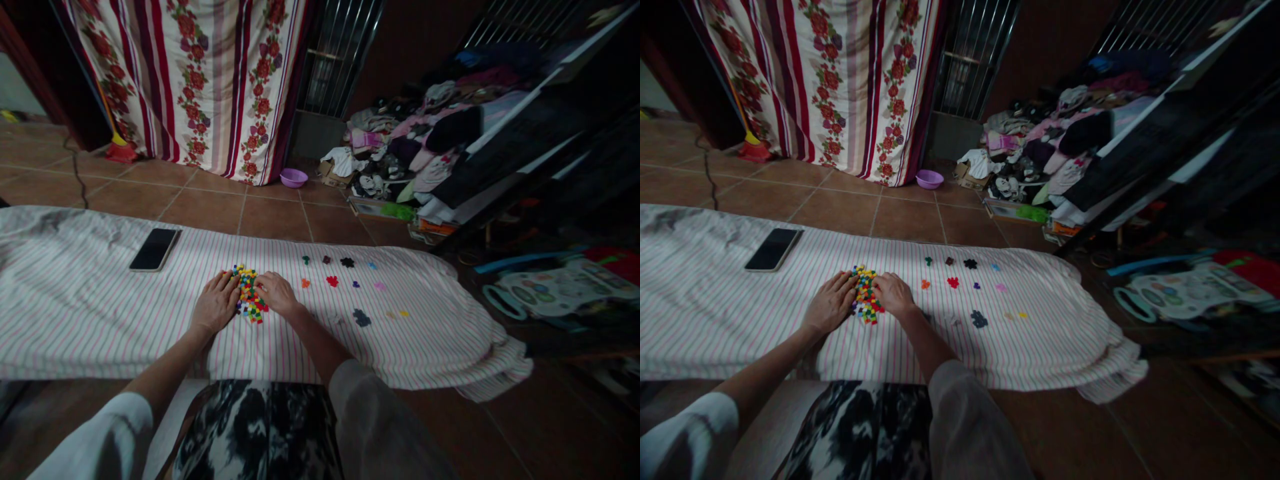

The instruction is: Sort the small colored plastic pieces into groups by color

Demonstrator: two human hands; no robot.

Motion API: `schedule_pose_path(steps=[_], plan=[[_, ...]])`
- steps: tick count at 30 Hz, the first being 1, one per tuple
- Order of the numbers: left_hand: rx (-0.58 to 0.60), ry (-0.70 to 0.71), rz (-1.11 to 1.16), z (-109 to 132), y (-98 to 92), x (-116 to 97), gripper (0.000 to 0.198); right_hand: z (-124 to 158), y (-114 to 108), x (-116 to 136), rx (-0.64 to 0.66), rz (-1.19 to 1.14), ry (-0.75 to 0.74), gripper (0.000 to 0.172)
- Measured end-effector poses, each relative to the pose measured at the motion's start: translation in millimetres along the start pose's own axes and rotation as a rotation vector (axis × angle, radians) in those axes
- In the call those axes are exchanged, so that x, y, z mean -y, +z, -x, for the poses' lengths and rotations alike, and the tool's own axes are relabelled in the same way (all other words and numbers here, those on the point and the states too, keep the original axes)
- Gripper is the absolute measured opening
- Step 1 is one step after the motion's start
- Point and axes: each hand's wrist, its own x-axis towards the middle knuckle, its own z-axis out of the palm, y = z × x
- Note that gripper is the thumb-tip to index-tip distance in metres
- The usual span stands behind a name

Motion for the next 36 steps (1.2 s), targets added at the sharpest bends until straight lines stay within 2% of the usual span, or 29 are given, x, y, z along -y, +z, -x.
schedule_pose_path(steps=[11,22,26,30,36], plan=[[0.024,0.000,-0.029,1.4,1.8,1.3,0.033,1.3,17.7,-0.3,-0.167,-0.157,0.036,0.010],[-0.001,0.088,-0.113,2.4,0.4,5.3,0.028,4.0,31.4,10.3,-0.273,-0.312,0.265,0.008],[-0.025,0.109,-0.119,2.4,1.6,7.0,0.028,4.4,32.0,10.1,-0.296,-0.344,0.292,0.014],[-0.037,0.120,-0.107,3.0,4.9,10.1,0.028,4.3,29.7,10.6,-0.254,-0.313,0.279,0.023],[-0.058,0.159,-0.145,4.1,5.7,12.6,0.027,9.8,18.6,13.0,-0.275,-0.320,0.299,0.020]])
